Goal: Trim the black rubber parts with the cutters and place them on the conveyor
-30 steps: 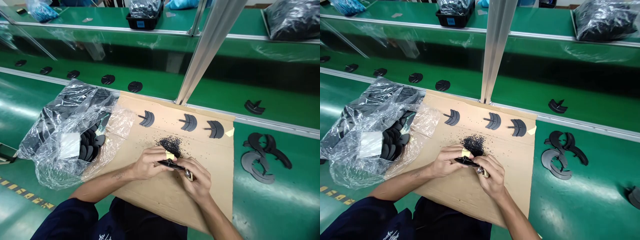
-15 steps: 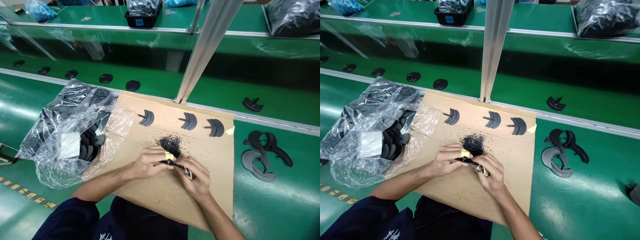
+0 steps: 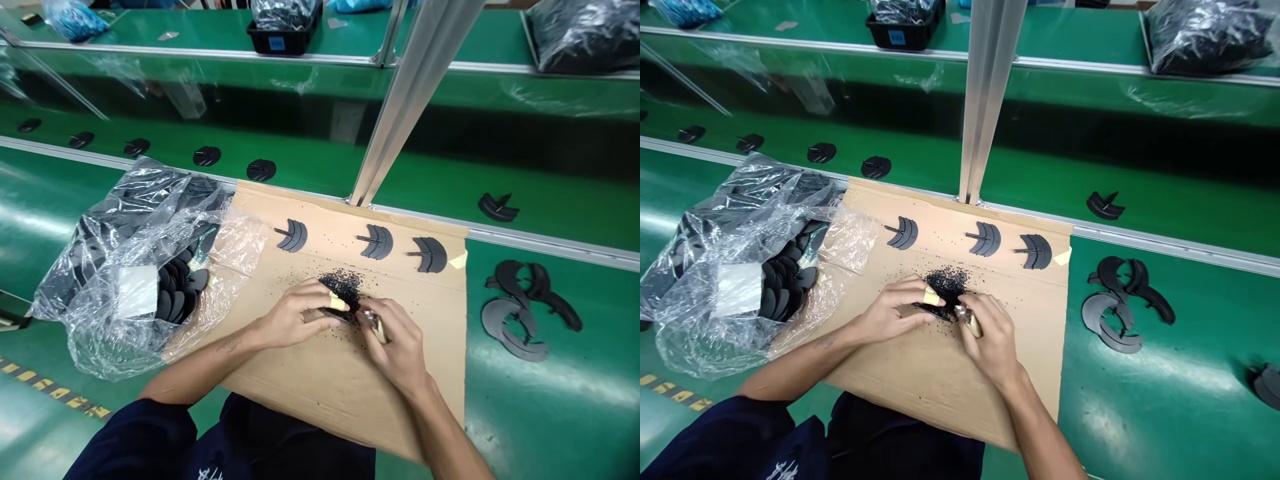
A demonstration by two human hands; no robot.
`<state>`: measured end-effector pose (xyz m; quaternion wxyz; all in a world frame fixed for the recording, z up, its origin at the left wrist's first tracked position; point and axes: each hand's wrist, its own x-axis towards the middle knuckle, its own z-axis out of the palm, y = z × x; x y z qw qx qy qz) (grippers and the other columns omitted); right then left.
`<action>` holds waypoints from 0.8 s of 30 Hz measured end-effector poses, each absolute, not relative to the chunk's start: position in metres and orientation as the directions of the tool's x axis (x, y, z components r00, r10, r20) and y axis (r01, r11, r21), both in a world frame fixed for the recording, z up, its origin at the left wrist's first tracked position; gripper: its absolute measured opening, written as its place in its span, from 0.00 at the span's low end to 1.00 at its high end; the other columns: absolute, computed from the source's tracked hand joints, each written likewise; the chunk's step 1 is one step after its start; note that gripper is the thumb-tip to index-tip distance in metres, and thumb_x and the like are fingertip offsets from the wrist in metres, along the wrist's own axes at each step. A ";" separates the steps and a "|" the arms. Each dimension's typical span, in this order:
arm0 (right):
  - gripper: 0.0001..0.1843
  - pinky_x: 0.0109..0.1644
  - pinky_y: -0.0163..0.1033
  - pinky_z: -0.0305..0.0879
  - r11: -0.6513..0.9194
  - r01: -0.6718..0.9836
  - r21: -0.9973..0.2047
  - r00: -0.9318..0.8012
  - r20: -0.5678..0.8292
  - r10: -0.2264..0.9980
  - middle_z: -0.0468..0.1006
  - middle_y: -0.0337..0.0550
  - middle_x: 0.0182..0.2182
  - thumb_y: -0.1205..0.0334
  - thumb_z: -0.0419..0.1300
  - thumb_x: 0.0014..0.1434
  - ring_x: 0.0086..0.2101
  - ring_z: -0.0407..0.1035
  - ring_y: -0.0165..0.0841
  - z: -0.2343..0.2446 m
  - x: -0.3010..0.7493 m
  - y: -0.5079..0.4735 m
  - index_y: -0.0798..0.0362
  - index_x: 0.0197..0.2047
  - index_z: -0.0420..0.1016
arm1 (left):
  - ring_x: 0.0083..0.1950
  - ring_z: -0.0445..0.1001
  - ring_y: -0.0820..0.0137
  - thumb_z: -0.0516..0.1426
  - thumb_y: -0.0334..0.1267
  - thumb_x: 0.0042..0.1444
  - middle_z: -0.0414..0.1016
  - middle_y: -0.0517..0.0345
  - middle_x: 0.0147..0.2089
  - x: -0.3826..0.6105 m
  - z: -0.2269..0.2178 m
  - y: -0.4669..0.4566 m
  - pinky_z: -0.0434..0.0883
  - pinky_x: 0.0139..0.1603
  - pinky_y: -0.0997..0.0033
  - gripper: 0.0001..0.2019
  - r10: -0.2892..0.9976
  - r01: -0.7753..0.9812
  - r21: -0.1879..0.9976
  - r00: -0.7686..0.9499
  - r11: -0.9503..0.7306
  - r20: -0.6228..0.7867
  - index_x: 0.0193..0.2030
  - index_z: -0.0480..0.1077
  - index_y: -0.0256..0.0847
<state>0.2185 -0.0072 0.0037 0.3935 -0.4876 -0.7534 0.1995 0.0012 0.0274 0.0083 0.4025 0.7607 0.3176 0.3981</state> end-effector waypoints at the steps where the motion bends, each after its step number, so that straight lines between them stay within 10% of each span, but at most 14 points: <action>1: 0.12 0.41 0.45 0.73 0.486 0.603 -0.632 -0.267 0.414 0.870 0.81 0.49 0.39 0.69 0.57 0.65 0.38 0.76 0.39 0.002 0.219 -0.007 0.52 0.50 0.76 | 0.41 0.75 0.68 0.63 0.37 0.62 0.80 0.52 0.40 0.001 0.007 0.028 0.73 0.43 0.66 0.10 0.791 0.155 0.858 0.493 -0.489 0.362 0.49 0.77 0.39; 24: 0.11 0.38 0.42 0.68 0.559 0.696 -0.450 -0.389 0.418 0.821 0.81 0.49 0.36 0.65 0.55 0.68 0.35 0.74 0.38 -0.001 0.224 -0.007 0.54 0.51 0.75 | 0.41 0.74 0.68 0.60 0.36 0.64 0.79 0.52 0.40 -0.001 0.007 0.031 0.71 0.43 0.66 0.10 0.741 0.135 0.831 0.544 -0.540 0.393 0.51 0.77 0.40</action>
